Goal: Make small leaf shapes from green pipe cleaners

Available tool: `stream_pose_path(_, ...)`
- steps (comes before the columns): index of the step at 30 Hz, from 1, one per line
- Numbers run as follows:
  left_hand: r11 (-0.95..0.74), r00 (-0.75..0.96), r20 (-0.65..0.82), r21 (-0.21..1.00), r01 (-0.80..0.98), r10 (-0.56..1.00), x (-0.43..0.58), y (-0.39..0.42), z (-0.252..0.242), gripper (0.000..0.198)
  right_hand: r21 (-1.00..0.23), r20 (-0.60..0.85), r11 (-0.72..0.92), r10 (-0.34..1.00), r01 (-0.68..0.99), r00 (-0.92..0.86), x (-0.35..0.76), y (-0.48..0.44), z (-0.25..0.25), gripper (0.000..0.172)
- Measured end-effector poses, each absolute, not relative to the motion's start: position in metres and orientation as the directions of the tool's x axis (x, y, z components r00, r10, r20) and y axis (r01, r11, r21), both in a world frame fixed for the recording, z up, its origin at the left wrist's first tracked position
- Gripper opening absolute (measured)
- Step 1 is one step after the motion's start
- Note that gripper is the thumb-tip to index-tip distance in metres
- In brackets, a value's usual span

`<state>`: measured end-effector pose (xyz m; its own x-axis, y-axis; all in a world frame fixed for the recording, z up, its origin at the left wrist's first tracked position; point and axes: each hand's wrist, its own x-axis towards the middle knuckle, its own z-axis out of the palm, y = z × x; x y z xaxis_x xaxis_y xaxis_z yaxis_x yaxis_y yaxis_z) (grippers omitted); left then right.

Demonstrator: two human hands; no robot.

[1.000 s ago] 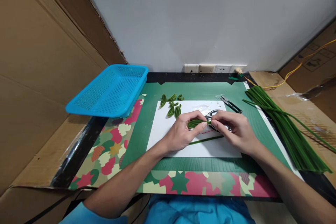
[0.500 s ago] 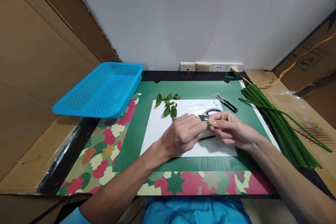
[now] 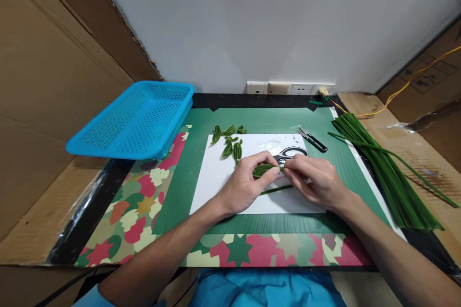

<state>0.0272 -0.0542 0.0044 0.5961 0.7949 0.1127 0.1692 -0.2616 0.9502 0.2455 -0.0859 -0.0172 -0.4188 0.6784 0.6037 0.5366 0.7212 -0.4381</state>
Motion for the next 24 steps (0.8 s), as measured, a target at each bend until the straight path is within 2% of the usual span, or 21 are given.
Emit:
stream_pose_path(2, -0.287, 0.604, 0.118, 0.939, 0.191, 0.788, 0.026, -0.055, 0.005, 0.02, -0.519, 0.584, 0.682, 0.723, 0.515, -0.369, 0.243, -0.087, -0.016, 0.014)
stream_pose_path(4, -0.333, 0.6, 0.148, 0.919, 0.21, 0.786, 0.026, -0.056, 0.005, 0.017, -0.704, 0.488, 0.557, 0.83, 0.441, -0.271, 0.239, -0.09, -0.013, 0.018)
stream_pose_path(6, -0.41, 0.593, 0.219, 0.888, 0.208, 0.775, 0.026, -0.056, 0.002, 0.014, -0.902, 0.297, 0.335, 0.939, 0.271, -0.174, 0.233, -0.092, -0.011, 0.026)
stream_pose_path(8, -0.547, 0.595, 0.347, 0.815, 0.19, 0.725, 0.025, -0.054, -0.002, 0.011, -0.993, 0.111, 0.116, 0.984, 0.028, -0.139, 0.226, -0.093, -0.011, 0.033)
stream_pose_path(10, -0.737, 0.632, 0.497, 0.651, 0.182, 0.595, 0.023, -0.051, -0.006, 0.013, -0.979, -0.038, -0.068, 0.987, -0.193, -0.158, 0.221, -0.092, -0.012, 0.036)
stream_pose_path(13, -0.942, 0.73, 0.6, 0.261, 0.209, 0.328, 0.02, -0.044, -0.008, 0.02, -0.865, -0.222, -0.303, 0.946, -0.399, -0.237, 0.216, -0.09, -0.011, 0.039)
stream_pose_path(15, -0.972, 0.759, 0.614, 0.063, 0.227, 0.217, 0.018, -0.04, -0.006, 0.019, -0.779, -0.316, -0.43, 0.898, -0.457, -0.307, 0.216, -0.089, -0.008, 0.04)
stream_pose_path(18, -0.973, 0.771, 0.628, -0.096, 0.21, 0.105, 0.018, -0.038, -0.004, 0.014, -0.712, -0.386, -0.534, 0.84, -0.455, -0.381, 0.219, -0.088, -0.004, 0.042)
stream_pose_path(20, -0.978, 0.768, 0.633, -0.084, 0.188, 0.094, 0.018, -0.039, -0.005, 0.014, -0.765, -0.366, -0.511, 0.846, -0.392, -0.388, 0.222, -0.088, -0.003, 0.041)
stream_pose_path(21, -0.982, 0.761, 0.635, -0.016, 0.186, 0.134, 0.019, -0.041, -0.006, 0.015, -0.831, -0.325, -0.449, 0.871, -0.329, -0.369, 0.223, -0.088, -0.004, 0.04)
stream_pose_path(23, -0.946, 0.729, 0.606, 0.248, 0.208, 0.319, 0.021, -0.045, -0.009, 0.017, -0.977, -0.159, -0.19, 0.951, -0.098, -0.266, 0.226, -0.089, -0.007, 0.036)
stream_pose_path(24, -0.88, 0.697, 0.561, 0.416, 0.228, 0.446, 0.023, -0.048, -0.01, 0.017, -0.998, -0.019, -0.004, 0.976, 0.07, -0.215, 0.228, -0.089, -0.009, 0.033)
